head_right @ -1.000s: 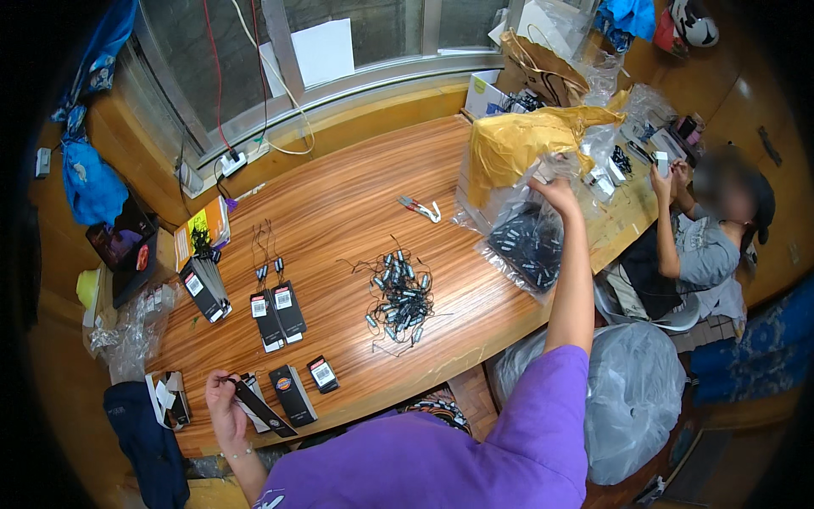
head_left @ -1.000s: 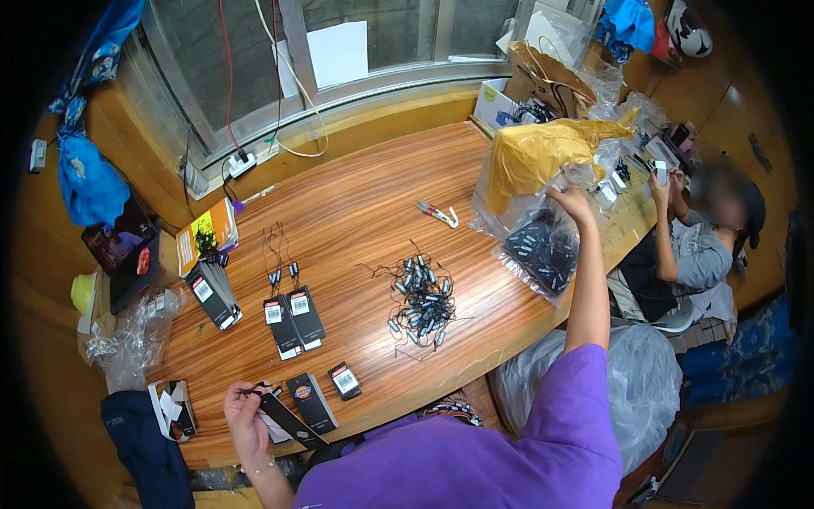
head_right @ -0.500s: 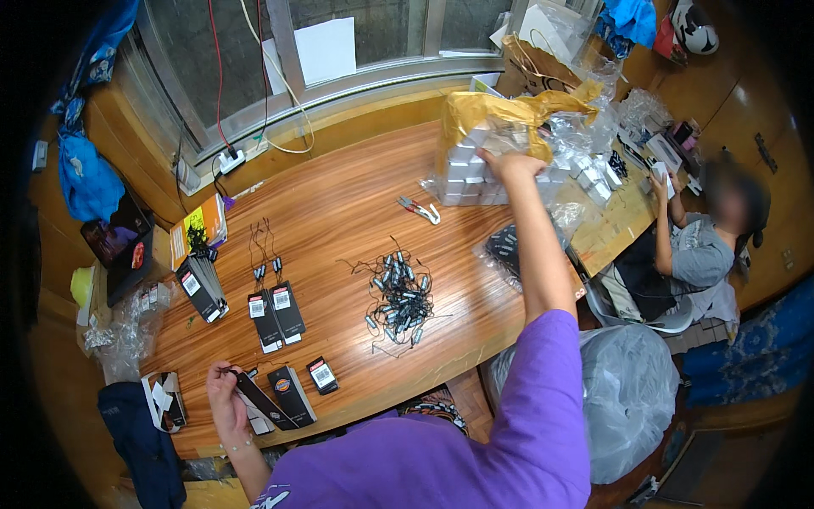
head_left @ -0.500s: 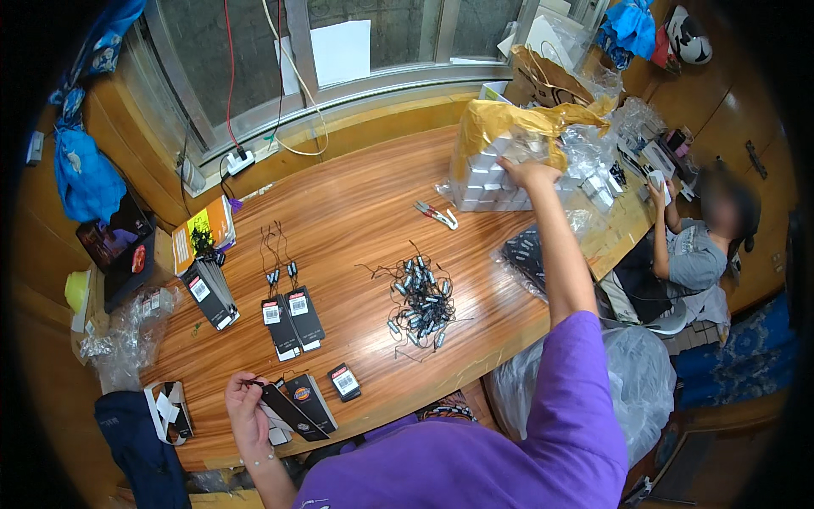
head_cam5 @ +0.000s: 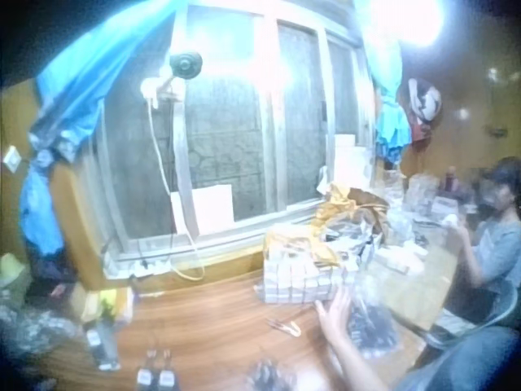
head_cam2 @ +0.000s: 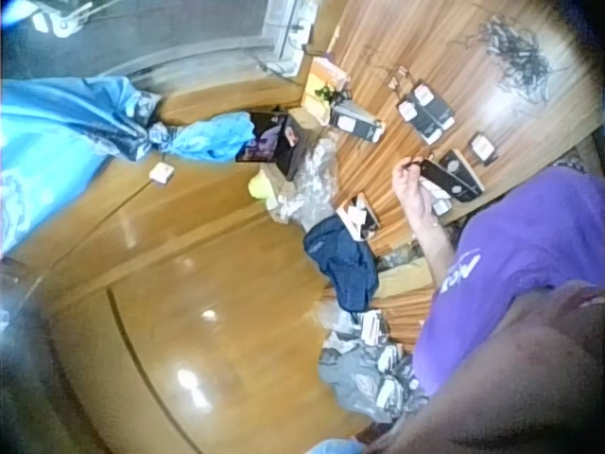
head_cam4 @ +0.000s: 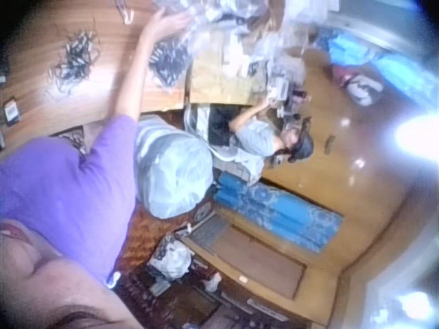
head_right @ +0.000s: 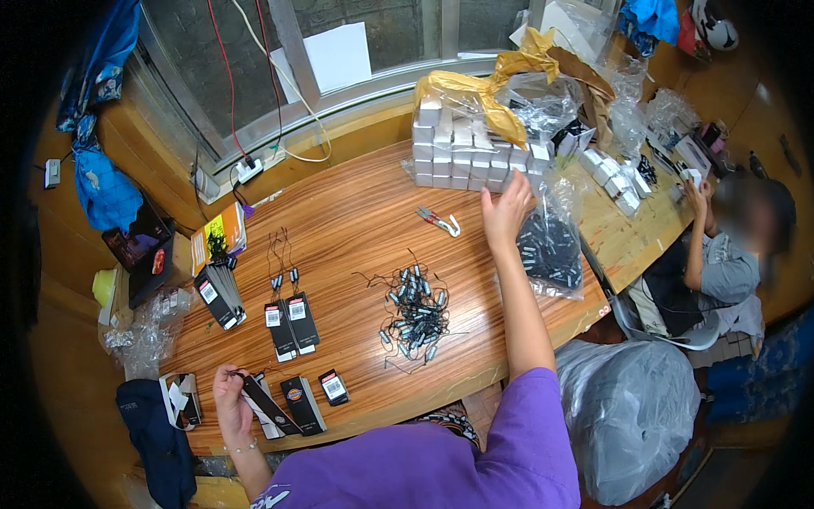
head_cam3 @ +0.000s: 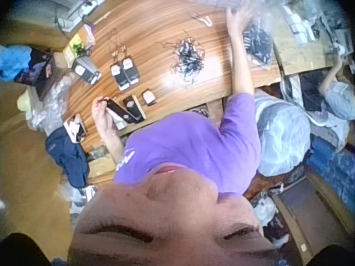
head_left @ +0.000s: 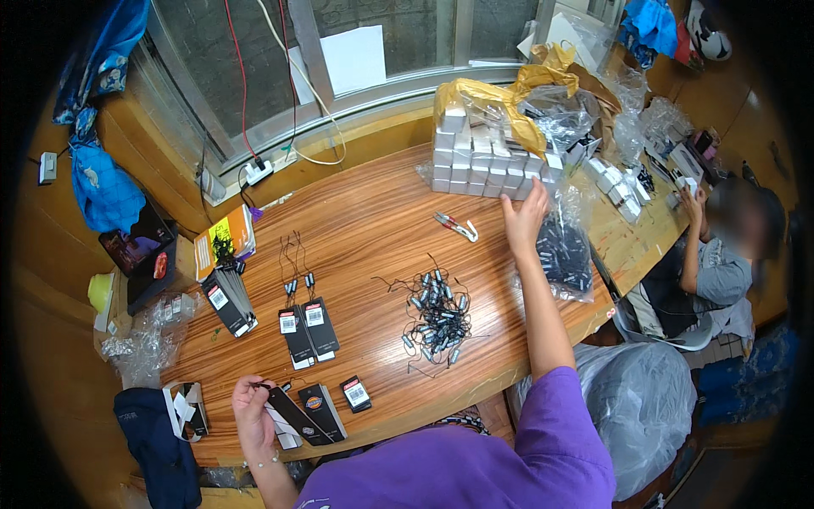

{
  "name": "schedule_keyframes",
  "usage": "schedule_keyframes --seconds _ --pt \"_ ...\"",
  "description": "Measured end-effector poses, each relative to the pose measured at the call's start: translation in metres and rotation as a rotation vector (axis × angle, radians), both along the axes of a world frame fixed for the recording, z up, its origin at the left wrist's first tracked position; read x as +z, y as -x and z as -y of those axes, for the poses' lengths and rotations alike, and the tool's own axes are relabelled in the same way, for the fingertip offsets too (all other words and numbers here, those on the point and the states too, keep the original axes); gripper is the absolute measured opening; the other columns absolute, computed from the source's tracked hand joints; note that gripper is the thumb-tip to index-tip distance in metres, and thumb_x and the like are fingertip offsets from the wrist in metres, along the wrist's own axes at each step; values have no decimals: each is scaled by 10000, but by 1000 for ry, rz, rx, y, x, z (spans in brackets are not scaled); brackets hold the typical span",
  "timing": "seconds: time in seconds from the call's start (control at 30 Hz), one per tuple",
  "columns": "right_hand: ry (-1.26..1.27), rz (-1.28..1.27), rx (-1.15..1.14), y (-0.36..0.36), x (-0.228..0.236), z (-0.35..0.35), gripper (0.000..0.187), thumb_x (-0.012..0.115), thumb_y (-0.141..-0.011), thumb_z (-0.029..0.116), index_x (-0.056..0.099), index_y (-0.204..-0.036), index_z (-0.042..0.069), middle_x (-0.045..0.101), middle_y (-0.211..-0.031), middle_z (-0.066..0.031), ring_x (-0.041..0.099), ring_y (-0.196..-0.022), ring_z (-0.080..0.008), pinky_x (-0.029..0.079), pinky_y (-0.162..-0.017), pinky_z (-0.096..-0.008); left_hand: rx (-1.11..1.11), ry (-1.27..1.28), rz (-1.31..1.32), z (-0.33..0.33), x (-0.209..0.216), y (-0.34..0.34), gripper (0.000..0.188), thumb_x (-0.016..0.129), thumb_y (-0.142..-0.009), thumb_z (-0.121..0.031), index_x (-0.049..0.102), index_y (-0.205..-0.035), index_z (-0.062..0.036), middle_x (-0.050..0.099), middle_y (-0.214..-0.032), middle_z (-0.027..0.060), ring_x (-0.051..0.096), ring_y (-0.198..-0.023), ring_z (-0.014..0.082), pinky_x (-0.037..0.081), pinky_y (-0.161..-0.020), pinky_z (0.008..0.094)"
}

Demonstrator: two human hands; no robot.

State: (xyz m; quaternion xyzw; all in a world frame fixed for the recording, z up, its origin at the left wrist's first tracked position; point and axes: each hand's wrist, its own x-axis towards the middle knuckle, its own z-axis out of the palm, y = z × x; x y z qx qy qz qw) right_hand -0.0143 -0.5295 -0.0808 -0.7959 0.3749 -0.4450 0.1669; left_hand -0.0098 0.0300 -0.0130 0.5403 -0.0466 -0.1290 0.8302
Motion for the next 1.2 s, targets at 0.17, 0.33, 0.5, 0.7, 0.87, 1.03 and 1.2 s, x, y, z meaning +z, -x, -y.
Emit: schedule_keyframes --seconds 0.17,0.33,0.5,0.7,0.87,1.03,1.2 --pt "-530 -76 -140 -50 -27 42 1374 814 -460 521 -42 -1320 -125 115 -1350 -374 180 -1266 -473 188 -1049 -484 -28 -55 6 -2 -1 -6 193 604 -760 25 533 -936 -12 618 -828 109 584 -761 157 462 -735 262" --pt "-546 -220 -193 -103 -12 33 1420 792 -442 591 -94 -1350 -46 96 -1360 -369 182 -1281 -450 200 -1032 -518 22 -68 1 -1 1 -2 212 636 -751 2 536 -937 -5 625 -817 109 593 -743 155 469 -728 257" --pt "-558 -291 183 -106 -6 105 1294 773 -502 571 25 -1374 -26 151 -1382 -318 246 -1280 -393 239 -1023 -480 -10 -95 44 15 17 2 226 657 -740 -16 540 -932 -4 635 -811 117 605 -728 167 478 -717 266" --pt "-217 -21 760 -39 75 47 570 683 -747 347 515 -1196 40 505 -1218 -175 443 -1156 -281 320 -981 -352 173 -126 55 -18 21 24 239 656 -748 -35 520 -943 -9 598 -825 104 579 -777 176 467 -756 280" --pt "310 -304 -92 84 57 -8 531 571 -799 439 509 -1198 95 474 -1221 -174 458 -1101 -357 360 -920 -442 77 -107 15 -7 14 17 199 573 -776 30 522 -966 6 617 -869 137 591 -821 189 460 -774 279" --pt "75 -720 196 137 8 -10 600 626 -784 328 385 -1315 188 346 -1364 -146 321 -1248 -337 240 -987 -532 -83 -46 92 22 28 1 194 581 -795 -1 527 -981 7 609 -889 113 587 -852 176 463 -782 274" --pt "-326 234 531 117 68 -118 464 588 -830 250 466 -1235 60 503 -1204 -123 477 -1098 -258 339 -956 -401 -162 112 137 21 29 4 181 592 -789 25 560 -965 -3 644 -891 121 616 -827 141 492 -763 240"
